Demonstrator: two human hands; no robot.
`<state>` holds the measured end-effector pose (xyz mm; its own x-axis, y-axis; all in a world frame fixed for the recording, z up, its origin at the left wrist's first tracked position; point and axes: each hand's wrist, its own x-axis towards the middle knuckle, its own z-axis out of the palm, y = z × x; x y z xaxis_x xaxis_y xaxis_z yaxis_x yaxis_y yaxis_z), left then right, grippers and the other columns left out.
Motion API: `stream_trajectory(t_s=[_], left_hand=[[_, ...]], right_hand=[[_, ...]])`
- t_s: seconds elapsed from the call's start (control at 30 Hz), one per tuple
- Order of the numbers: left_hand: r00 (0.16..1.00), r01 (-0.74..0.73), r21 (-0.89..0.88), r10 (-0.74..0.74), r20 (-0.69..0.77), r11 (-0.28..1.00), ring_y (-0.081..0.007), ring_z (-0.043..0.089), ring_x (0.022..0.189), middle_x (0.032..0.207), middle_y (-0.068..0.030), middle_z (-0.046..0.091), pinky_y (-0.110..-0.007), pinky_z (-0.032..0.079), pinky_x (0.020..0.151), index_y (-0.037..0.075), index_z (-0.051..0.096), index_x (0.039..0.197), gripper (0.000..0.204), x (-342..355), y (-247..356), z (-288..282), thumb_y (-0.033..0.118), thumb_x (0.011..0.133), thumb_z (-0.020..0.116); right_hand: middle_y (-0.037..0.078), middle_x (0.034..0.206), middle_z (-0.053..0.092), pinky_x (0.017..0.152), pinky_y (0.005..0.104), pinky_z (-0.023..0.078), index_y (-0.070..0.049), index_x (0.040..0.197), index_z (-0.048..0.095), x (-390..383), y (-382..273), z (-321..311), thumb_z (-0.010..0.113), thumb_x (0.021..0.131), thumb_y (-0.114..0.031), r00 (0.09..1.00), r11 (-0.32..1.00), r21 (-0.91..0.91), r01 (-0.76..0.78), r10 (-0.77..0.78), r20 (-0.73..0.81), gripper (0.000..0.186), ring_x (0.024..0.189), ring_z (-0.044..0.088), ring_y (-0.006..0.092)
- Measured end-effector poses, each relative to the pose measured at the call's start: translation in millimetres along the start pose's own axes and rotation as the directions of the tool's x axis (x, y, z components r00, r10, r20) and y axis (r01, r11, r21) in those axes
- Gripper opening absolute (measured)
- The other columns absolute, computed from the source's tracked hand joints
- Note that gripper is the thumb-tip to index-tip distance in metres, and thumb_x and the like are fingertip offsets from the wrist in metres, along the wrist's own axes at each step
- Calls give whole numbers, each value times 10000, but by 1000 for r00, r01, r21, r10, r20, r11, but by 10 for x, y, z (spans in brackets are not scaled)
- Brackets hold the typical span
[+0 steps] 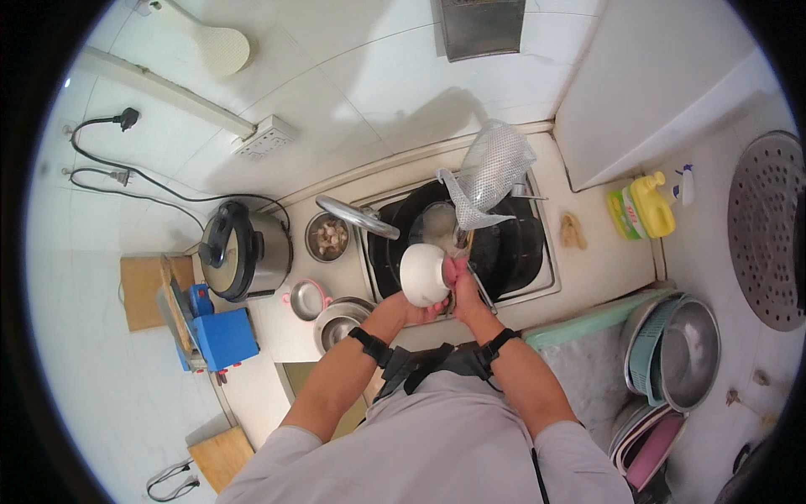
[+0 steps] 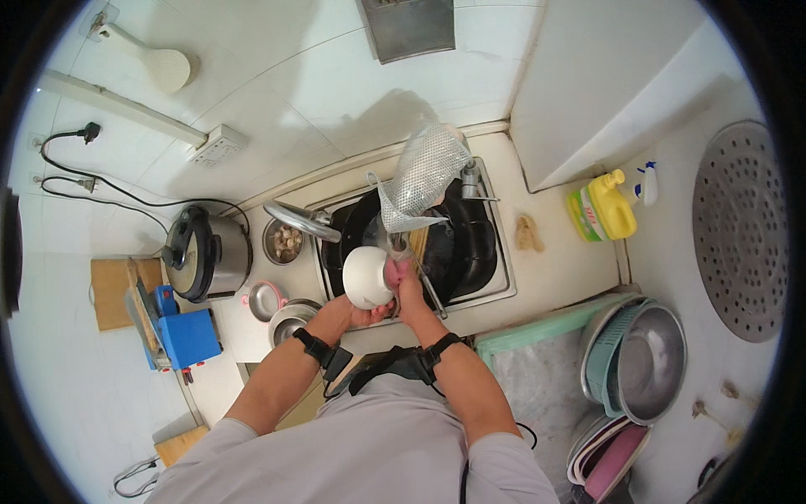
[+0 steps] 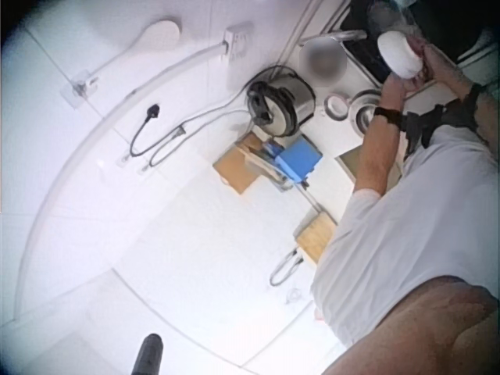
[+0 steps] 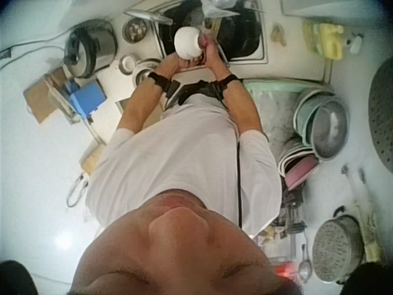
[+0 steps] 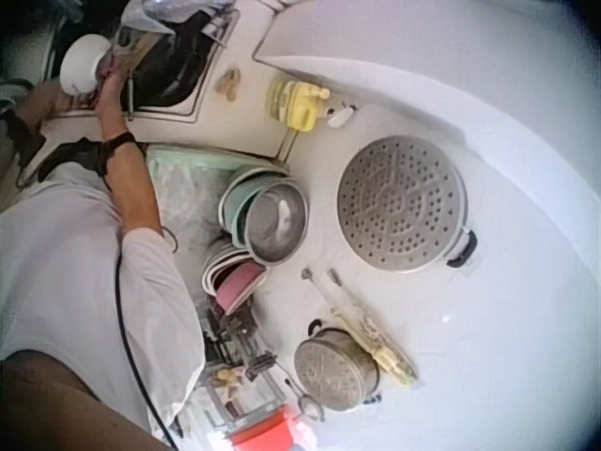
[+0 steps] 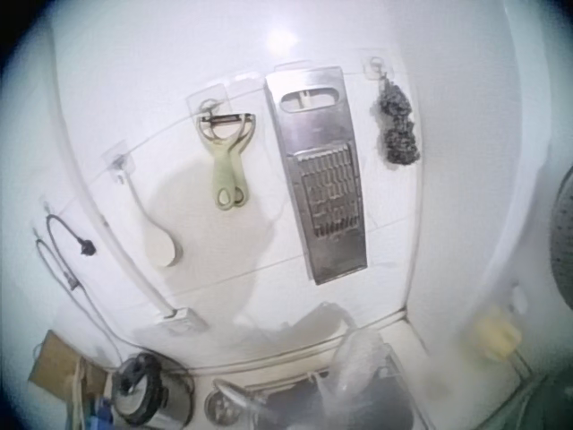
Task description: The person washes several kitchen items in a sink using a pink sponge and running water. They scrub and rinse a metal bowl, a white bowl, a small metal pot, and a pink mug, then place each item aside after cleaning.
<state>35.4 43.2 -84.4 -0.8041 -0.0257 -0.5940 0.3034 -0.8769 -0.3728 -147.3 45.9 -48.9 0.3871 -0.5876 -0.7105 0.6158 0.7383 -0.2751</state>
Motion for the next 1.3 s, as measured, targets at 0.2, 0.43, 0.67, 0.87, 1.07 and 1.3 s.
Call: stream_trajectory(t_s=[0.2,0.43,0.67,0.87,1.07,1.3], left_hand=[[645,-381,699,716,-267,605,-274,711,889,1078,-142,718,-361,584,662,76,652,1226,489,-356,-286,629,479,1011,475],[722,-590,570,689,56,572,-214,608,1204,1299,-67,649,-385,458,1057,31,554,1351,458,-916,-432,1044,256,971,675],[619,-648,640,775,128,412,-170,648,1092,1223,-64,679,-338,505,981,-6,580,1308,441,-637,-432,862,123,917,739],[411,-82,989,900,146,-123,-110,629,905,1032,-46,725,-286,515,844,-14,661,1152,328,-476,-523,1058,103,865,767],[510,-152,965,820,260,-212,-93,618,889,1000,-27,716,-286,515,828,-4,668,1131,336,-760,-643,1162,102,838,792],[391,-417,886,840,377,-204,-98,637,962,1053,-62,729,-285,519,849,-5,655,1179,341,-531,-694,1087,82,871,775]], right_hand=[[44,1145,678,846,403,566,-120,1312,583,35,-73,86,423,1012,-516,978,938,335,87,-144,149,522,1034,667,223],[76,1253,653,1033,396,483,-72,1298,580,251,-68,33,383,1054,-434,977,968,199,151,-176,116,479,1163,620,249],[158,1286,623,1031,377,436,-2,1309,563,124,35,105,359,1061,-406,844,814,-401,420,-513,-158,516,1181,596,296],[252,1318,573,1073,414,394,40,1345,522,-20,189,350,371,1033,-403,652,557,-657,508,-747,-128,562,1233,543,377],[105,1188,670,926,398,530,-67,1243,640,79,-403,312,437,1023,-469,998,996,-84,30,-34,-46,501,1086,648,258],[158,1344,611,1042,501,485,-99,1454,472,-206,-86,439,392,1004,-535,837,806,574,-144,-210,505,632,1197,595,377]])
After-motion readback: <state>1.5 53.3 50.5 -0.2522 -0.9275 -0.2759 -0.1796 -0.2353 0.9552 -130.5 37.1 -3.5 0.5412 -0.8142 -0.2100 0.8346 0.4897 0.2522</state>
